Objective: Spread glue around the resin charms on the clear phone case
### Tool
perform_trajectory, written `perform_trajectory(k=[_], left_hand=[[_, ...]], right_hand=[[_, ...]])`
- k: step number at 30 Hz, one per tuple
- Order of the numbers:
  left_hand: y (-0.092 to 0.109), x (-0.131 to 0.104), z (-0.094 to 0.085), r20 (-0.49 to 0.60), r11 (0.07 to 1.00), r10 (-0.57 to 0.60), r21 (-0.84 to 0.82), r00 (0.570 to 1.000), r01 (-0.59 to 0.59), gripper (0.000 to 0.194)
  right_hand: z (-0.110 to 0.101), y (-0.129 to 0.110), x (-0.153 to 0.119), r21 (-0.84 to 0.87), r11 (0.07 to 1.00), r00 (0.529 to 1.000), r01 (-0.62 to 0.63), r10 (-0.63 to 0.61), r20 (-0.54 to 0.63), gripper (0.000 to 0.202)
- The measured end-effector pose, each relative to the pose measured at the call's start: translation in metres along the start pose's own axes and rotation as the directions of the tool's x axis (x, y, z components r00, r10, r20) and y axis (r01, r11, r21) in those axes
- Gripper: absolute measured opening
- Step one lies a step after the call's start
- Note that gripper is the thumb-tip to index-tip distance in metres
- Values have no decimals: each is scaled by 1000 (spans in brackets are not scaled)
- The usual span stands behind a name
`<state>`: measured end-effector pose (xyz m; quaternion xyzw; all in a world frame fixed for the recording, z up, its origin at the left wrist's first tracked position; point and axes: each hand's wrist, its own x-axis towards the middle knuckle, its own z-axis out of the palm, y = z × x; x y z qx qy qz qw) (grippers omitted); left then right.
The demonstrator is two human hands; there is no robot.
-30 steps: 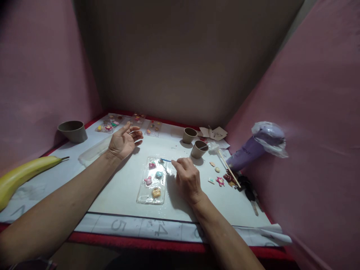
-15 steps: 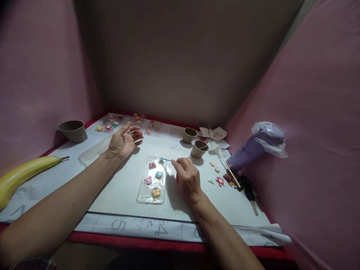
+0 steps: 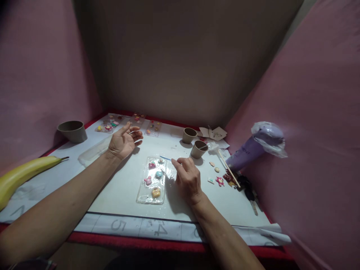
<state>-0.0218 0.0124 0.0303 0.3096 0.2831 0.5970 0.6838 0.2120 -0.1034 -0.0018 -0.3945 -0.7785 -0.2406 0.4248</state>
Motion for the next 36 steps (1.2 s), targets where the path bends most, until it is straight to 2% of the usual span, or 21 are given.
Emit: perform_trajectory(k=[21, 28, 36], left_hand=[[0, 0, 0, 2, 1000, 1, -2, 1000, -1, 33], [-1, 1, -1, 10, 1000, 6, -6, 1000, -6, 31], [0, 0, 0, 12, 1000, 3, 3, 1000, -3, 34]], right_hand=[[1, 1, 0, -41, 999, 995, -14, 18, 94, 29], [1, 0, 1, -40, 999, 998, -14, 16, 58, 30], [2, 0, -1, -43, 999, 997, -20, 23, 71, 29]])
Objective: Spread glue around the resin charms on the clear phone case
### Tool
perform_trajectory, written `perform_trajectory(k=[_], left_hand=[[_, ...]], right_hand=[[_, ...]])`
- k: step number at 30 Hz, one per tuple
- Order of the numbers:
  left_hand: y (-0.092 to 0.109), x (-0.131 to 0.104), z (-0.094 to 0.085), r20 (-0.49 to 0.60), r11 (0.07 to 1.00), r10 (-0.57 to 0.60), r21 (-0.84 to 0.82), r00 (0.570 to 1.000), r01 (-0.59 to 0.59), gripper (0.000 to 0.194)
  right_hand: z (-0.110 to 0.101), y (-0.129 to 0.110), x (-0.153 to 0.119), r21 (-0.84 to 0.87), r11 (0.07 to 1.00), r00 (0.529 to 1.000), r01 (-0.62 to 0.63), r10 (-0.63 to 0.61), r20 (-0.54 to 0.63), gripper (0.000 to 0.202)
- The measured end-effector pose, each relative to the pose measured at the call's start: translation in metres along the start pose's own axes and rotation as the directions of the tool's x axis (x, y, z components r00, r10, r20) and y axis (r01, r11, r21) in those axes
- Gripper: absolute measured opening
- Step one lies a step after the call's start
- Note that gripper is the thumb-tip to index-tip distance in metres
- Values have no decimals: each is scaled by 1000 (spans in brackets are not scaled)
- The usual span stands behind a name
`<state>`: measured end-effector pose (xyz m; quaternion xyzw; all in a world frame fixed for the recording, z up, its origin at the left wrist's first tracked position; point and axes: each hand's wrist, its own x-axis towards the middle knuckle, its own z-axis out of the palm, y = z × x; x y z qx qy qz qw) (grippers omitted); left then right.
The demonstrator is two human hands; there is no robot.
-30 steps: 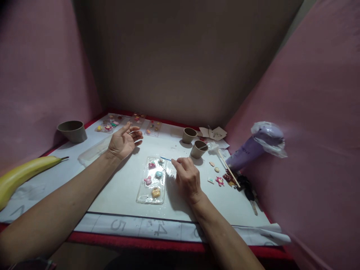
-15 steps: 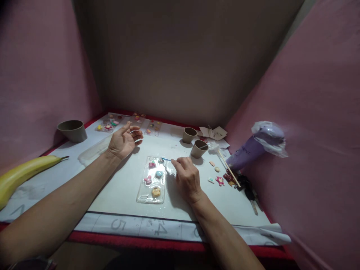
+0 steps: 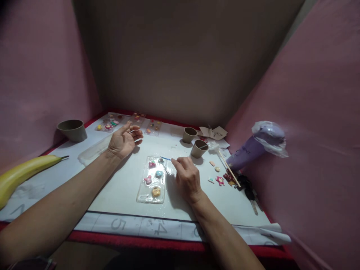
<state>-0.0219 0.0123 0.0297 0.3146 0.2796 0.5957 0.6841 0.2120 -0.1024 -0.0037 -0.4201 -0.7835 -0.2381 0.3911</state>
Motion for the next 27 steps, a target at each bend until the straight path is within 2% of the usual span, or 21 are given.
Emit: perform_trajectory(k=[17, 22, 27], left_hand=[[0, -1, 1, -5, 1000, 7, 15, 1000, -7, 33], [1, -1, 2, -14, 1000, 3, 22, 1000, -3, 35], [0, -1, 1, 1, 999, 17, 27, 1000, -17, 35]], right_hand=[[-1, 0, 0, 29, 999, 1000, 13, -13, 1, 28], [-2, -1, 0, 61, 998, 1000, -5, 7, -30, 29], [-1, -1, 1, 24, 1000, 1000, -12, 13, -21, 30]])
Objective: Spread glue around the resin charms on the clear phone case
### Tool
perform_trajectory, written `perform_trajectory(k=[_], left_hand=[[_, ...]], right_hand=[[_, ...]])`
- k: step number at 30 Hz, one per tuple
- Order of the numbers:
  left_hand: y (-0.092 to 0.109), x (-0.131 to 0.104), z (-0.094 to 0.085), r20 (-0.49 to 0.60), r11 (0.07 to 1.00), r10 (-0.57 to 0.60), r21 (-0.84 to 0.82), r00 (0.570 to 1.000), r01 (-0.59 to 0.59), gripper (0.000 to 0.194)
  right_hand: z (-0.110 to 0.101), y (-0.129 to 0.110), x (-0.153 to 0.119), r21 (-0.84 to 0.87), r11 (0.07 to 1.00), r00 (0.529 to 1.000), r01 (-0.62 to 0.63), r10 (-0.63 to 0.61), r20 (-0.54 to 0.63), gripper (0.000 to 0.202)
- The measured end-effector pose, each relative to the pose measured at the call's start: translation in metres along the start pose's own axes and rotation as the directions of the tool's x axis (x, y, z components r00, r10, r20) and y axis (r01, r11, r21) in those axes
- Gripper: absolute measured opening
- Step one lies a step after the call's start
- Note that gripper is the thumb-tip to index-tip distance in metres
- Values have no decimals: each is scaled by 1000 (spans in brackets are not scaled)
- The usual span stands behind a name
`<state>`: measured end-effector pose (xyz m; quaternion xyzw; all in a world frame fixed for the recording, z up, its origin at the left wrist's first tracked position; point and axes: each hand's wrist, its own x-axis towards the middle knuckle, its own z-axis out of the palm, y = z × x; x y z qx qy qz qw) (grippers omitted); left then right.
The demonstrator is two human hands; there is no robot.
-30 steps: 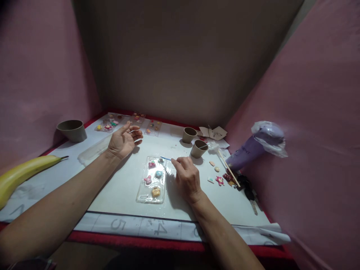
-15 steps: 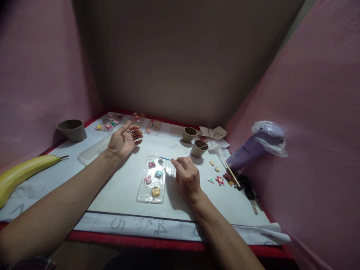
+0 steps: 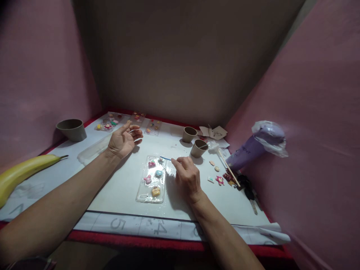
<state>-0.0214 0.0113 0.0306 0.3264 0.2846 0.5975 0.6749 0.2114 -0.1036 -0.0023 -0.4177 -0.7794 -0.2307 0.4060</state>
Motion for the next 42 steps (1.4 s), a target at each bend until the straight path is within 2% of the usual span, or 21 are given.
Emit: perform_trajectory(k=[19, 34, 42], left_hand=[[0, -1, 1, -6, 1000, -10, 7, 1000, 10, 34], [-1, 1, 0, -9, 1000, -3, 26, 1000, 4, 35], [-1, 1, -1, -8, 1000, -15, -10, 1000, 15, 32]], right_hand=[[1, 0, -1, 3, 1000, 1000, 12, -12, 26, 30], [-3, -3, -1, 86, 996, 993, -14, 24, -119, 35], [0, 1, -1, 62, 998, 997, -20, 24, -75, 31]])
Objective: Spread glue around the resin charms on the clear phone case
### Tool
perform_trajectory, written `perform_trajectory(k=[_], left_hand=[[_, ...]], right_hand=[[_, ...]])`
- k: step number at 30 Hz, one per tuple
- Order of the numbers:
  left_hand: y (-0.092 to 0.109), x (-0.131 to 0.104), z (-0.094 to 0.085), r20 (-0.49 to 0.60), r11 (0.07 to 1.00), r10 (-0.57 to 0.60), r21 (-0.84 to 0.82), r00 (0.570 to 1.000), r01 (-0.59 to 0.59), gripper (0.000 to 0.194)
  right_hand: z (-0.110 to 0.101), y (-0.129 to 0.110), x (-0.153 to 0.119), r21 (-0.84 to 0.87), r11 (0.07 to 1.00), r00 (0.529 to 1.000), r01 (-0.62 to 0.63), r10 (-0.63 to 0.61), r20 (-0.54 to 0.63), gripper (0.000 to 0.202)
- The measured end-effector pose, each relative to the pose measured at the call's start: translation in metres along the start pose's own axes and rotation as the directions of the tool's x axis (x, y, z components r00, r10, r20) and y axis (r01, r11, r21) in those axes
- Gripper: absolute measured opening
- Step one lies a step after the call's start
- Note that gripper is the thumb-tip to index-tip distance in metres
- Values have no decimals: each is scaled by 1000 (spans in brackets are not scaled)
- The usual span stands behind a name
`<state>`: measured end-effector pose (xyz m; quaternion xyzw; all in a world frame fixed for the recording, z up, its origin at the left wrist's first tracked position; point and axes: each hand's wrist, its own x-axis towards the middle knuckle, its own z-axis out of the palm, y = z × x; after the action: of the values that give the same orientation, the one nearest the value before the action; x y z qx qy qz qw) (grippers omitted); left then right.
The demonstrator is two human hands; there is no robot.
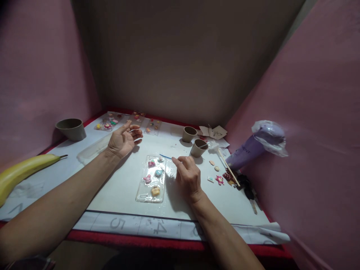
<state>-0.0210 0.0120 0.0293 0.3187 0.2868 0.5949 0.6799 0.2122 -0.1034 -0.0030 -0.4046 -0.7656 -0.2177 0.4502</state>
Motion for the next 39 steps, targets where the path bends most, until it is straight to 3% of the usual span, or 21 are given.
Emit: perform_trajectory(k=[11, 27, 39], left_hand=[[-1, 0, 0, 2, 1000, -8, 7, 1000, 8, 32], [-2, 1, -1, -1, 1000, -8, 20, 1000, 8, 31], [-2, 2, -1, -1, 1000, -14, 23, 1000, 14, 32]], right_hand=[[3, 3, -1, -3, 1000, 997, -11, 11, 76, 30], [3, 3, -2, -30, 1000, 996, 8, -5, 92, 30], [2, 1, -1, 7, 1000, 1000, -3, 3, 21, 32]])
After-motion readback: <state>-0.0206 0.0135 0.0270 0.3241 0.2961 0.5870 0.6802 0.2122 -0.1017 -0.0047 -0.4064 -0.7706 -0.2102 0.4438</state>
